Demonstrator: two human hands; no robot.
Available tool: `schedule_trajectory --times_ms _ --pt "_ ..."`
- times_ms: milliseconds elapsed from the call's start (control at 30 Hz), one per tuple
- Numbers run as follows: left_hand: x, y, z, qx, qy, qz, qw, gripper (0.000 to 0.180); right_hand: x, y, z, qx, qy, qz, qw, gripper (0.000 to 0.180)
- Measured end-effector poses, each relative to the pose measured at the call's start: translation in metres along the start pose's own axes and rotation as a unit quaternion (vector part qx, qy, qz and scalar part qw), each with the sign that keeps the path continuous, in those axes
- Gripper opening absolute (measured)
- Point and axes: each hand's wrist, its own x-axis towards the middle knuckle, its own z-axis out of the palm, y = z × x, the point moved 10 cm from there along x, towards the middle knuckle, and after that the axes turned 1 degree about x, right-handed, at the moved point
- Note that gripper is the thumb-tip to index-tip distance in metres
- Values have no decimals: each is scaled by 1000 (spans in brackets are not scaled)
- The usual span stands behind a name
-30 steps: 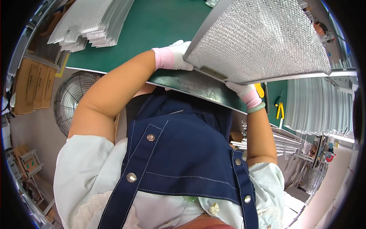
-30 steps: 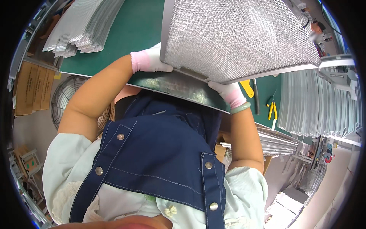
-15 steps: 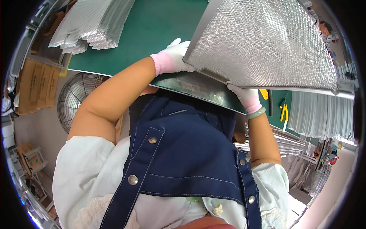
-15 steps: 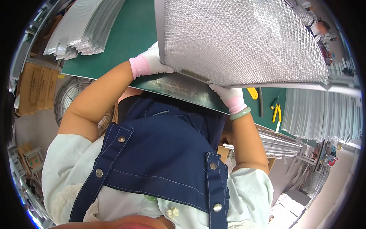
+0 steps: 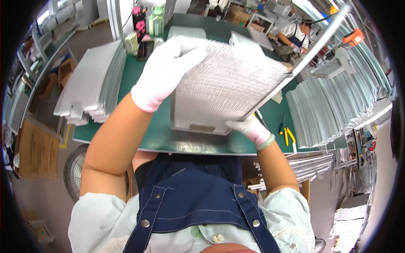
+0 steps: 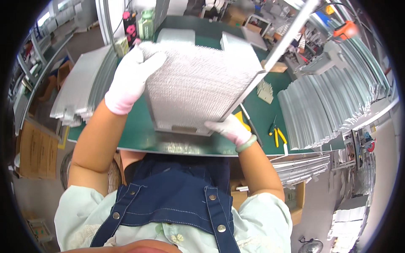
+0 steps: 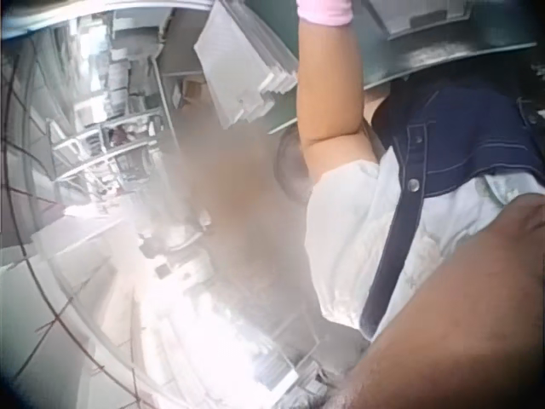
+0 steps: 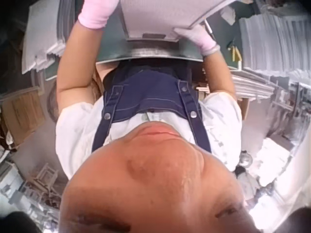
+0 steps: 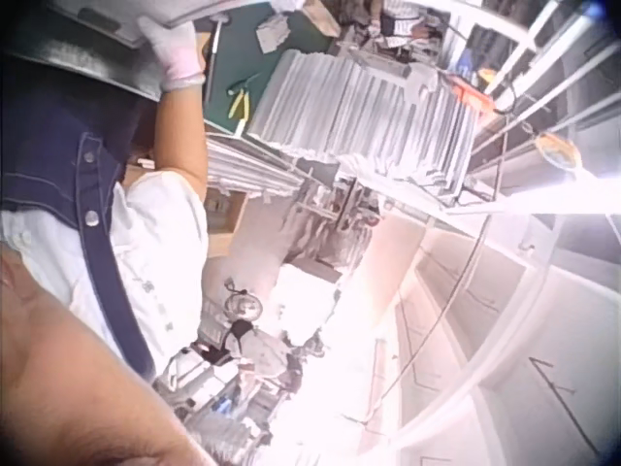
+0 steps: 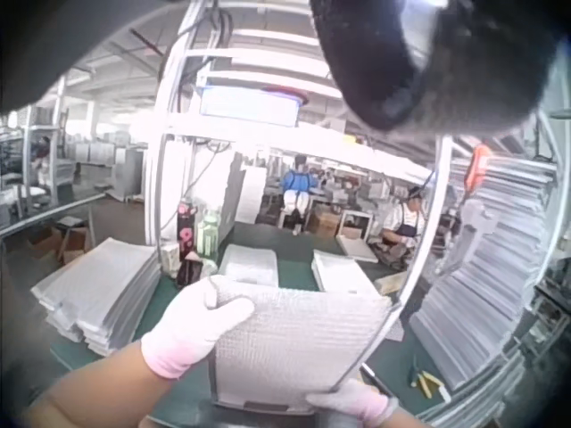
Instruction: The person assembles rectangular metal frames by inserting mesh screens into white frames and securing them with a handheld stapler. They align the mesh and frame components, then fasten the screen to the frame edges. The process is repeated for multiple units on a green workbench.
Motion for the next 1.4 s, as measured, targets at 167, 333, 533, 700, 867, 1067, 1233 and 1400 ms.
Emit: schedule_trajectory --times_ms 167,333,533,700,867,1067,1233,1400 --pt "1 -24 -2 -54 -11 -53 997 32 -19 -173 -44 188 117 -263 939 35" --pt "-6 -11 19 -195 -68 -37 978 35 -23 -167 -62 112 332 -344 871 21" --pt "-3 -14 13 -103 -53 -59 992 31 -18 -166 -60 159 295 -312 889 23" --pt "0 -15 12 -37 -7 -63 997 30 -24 -182 -76 180 256 -336 888 19" --pt "3 -2 25 -50 -38 -44 997 29 -21 -166 -89 148 238 -363 889 16" --pt "10 -21 11 -26 -27 -25 999 33 -21 -170 -79 104 324 -361 868 25" --pt "-4 -14 15 -98 -65 -9 993 30 -35 -185 -56 88 272 -422 860 51" --pt "-67 -10 34 -156 -113 -29 981 29 -51 -88 -44 69 110 -310 942 56"
